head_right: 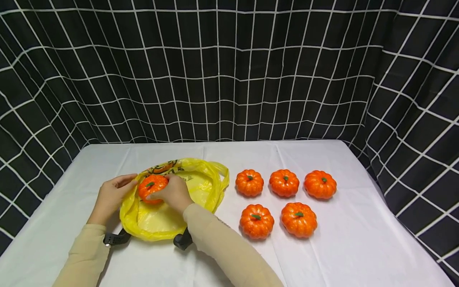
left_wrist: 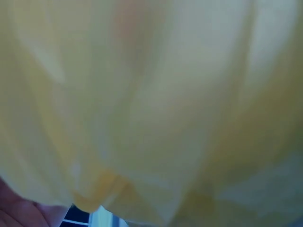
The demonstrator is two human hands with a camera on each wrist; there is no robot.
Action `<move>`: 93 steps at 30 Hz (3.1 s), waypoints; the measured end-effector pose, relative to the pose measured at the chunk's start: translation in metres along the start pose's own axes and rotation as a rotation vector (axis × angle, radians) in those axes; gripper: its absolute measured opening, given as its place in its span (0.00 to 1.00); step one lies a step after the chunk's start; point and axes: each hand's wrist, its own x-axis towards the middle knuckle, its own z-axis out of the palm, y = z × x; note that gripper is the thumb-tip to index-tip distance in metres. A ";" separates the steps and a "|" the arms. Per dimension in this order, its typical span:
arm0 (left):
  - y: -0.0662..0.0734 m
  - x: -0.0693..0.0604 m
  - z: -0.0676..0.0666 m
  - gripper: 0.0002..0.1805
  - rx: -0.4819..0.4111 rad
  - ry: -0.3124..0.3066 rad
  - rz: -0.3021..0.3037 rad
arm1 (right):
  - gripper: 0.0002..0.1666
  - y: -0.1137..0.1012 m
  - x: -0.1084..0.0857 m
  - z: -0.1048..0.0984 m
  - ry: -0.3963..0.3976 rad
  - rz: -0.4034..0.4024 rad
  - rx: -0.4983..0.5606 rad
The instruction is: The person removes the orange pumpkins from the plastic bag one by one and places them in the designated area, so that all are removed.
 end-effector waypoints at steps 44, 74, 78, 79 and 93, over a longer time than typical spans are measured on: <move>0.000 -0.006 0.000 0.26 0.003 0.003 -0.005 | 0.46 0.016 -0.081 -0.111 0.057 0.014 0.028; -0.002 -0.003 -0.001 0.27 -0.007 -0.010 -0.012 | 0.52 0.042 -0.147 -0.206 0.138 0.053 0.018; -0.002 -0.004 0.000 0.28 -0.003 -0.009 -0.009 | 0.52 0.046 -0.157 -0.220 0.183 0.068 -0.056; -0.002 -0.004 0.000 0.28 -0.001 -0.009 -0.009 | 0.52 0.048 -0.159 -0.224 0.195 0.076 -0.075; 0.000 -0.006 0.001 0.27 0.034 -0.012 0.008 | 0.53 0.080 -0.190 -0.271 0.305 0.210 -0.149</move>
